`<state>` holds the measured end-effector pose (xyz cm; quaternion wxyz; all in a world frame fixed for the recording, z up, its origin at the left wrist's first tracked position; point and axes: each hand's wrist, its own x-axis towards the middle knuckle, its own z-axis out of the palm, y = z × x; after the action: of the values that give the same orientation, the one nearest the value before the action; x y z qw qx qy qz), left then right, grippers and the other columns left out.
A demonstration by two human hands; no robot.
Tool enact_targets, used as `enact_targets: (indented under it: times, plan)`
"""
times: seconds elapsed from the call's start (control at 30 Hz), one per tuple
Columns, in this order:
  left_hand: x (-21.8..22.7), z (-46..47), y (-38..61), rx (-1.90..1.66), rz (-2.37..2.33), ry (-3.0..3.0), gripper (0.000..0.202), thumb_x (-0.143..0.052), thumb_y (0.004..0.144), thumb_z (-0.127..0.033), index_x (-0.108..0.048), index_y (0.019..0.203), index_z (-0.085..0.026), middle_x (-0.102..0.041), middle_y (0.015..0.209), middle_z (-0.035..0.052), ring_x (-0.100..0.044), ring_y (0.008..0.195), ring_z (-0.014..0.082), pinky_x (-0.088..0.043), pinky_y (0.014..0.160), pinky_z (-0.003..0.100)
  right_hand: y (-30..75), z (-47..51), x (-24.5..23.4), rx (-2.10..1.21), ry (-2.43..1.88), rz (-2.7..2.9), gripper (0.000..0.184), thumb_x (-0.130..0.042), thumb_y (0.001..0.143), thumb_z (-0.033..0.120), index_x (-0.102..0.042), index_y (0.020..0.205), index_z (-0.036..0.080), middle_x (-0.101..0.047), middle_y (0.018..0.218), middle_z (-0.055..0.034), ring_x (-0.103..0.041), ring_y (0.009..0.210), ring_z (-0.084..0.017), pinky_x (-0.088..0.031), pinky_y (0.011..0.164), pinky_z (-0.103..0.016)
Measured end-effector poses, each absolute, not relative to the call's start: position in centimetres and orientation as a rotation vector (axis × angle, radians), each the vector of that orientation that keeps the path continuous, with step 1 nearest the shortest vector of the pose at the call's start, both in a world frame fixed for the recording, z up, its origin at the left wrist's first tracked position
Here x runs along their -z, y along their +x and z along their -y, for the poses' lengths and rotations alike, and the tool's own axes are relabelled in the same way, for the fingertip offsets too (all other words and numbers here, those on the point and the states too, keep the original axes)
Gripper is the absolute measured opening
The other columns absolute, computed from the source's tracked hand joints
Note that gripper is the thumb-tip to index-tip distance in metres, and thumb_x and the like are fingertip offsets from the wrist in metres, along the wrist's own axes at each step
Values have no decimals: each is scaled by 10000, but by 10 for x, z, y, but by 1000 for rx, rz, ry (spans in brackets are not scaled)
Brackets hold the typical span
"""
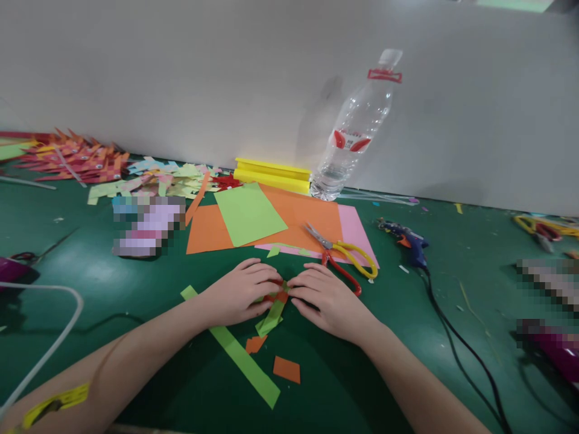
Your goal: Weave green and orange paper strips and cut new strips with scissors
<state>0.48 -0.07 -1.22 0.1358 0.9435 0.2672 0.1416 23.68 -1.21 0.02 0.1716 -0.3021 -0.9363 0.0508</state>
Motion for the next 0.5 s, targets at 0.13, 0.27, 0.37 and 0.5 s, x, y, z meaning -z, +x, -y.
enact_targets:
  times: [0.13,0.27,0.37,0.5]
  plan:
    - [11,2,4,-419,-783,2731,281,-462,903,-281,-531,1173,-246,-564,1244,54,-476,1187,205,-275,1067,414,239,12,-3,-127,-832,2630,163,-498,874,190,-658,891,211,-700,891,0,-616,852,-134,-367,999,-408]
    - [6,-4,-3,-558,-1058,2694,391,-413,927,-336,-393,1306,-243,-428,1383,85,-402,1255,230,-337,1030,404,240,12,-6,-100,-827,2549,164,-497,875,183,-656,843,202,-703,833,-7,-626,800,-139,-367,992,-417]
    - [6,-13,-13,-685,-1436,2599,380,-377,930,-318,-385,1292,-202,-449,1339,110,-411,1238,250,-340,1029,432,240,13,-6,-96,-826,2545,174,-488,877,175,-655,835,200,-700,824,-9,-625,796,-140,-366,992,-421]
    - [16,-23,-20,-592,-1798,2507,385,-376,919,-334,-436,1229,-113,-449,1322,190,-412,1232,335,-283,1032,546,239,12,-5,-114,-836,2571,182,-482,876,174,-653,820,199,-694,826,-5,-618,793,-135,-373,987,-414]
